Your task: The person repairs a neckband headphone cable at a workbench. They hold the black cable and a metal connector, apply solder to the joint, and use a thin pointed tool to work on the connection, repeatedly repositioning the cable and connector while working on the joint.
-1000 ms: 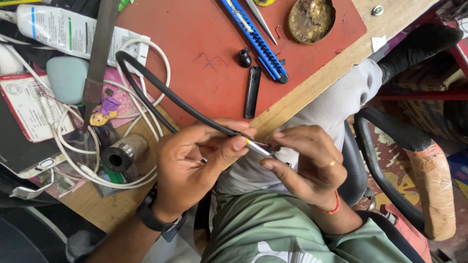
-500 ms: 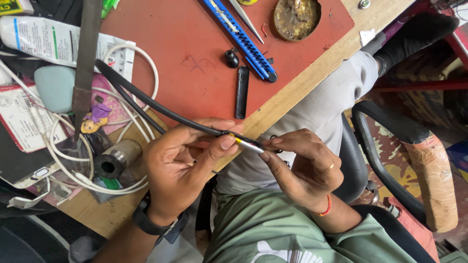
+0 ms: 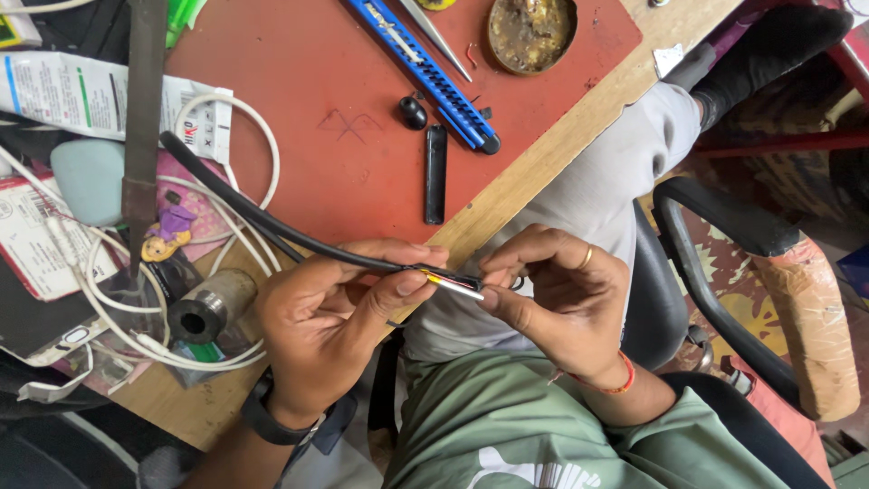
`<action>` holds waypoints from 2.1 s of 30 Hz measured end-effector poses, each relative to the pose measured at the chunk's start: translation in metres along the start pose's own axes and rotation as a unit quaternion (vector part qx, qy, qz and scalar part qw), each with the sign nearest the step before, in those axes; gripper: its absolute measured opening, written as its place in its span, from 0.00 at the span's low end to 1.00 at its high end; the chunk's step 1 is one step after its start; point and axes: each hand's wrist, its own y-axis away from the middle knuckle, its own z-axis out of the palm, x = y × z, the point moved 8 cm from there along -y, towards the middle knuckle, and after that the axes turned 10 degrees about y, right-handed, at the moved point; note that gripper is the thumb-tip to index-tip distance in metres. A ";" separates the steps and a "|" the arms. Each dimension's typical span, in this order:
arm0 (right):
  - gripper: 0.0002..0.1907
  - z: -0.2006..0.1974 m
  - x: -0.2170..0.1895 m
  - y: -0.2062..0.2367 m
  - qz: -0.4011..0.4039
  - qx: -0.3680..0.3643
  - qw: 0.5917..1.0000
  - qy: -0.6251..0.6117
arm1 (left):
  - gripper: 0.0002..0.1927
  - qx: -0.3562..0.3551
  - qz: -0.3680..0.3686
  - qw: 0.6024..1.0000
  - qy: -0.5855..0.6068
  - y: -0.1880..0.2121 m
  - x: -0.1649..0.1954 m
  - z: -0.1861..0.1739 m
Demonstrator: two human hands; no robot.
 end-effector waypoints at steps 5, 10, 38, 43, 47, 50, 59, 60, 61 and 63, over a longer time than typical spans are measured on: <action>0.13 0.004 -0.009 -0.003 -0.034 -0.008 0.998 0.042 | 0.09 0.004 -0.006 1.000 -0.003 0.001 -0.001 -0.001; 0.16 0.012 -0.032 -0.007 -0.149 -0.016 0.981 0.125 | 0.10 0.018 0.019 1.000 -0.015 0.000 0.002 -0.001; 0.10 0.008 -0.015 -0.014 -0.006 -0.018 1.000 0.015 | 0.10 0.003 -0.015 1.000 0.016 -0.003 -0.005 0.000; 0.09 0.006 -0.020 -0.013 -0.036 -0.008 0.998 0.058 | 0.12 -0.030 0.023 0.999 0.023 -0.003 0.001 0.006; 0.10 0.004 -0.022 -0.012 -0.047 -0.002 0.997 0.061 | 0.14 -0.042 0.015 0.999 0.013 -0.004 -0.001 0.009; 0.10 0.003 -0.020 -0.010 -0.035 -0.002 0.998 0.058 | 0.13 -0.041 0.006 0.999 0.016 -0.003 -0.002 0.008; 0.10 0.003 -0.019 -0.008 -0.047 0.005 0.996 0.076 | 0.11 -0.020 -0.017 0.999 0.034 -0.004 -0.007 0.006; 0.10 0.003 -0.018 -0.008 -0.048 0.007 0.996 0.073 | 0.11 -0.019 -0.015 0.999 0.035 -0.004 -0.006 0.006; 0.10 0.004 -0.018 -0.008 -0.049 0.007 0.996 0.073 | 0.11 -0.017 -0.011 0.999 0.035 -0.004 -0.006 0.006; 0.10 0.004 -0.018 -0.008 -0.048 0.007 0.996 0.072 | 0.11 -0.015 -0.004 1.000 0.025 -0.004 -0.004 0.006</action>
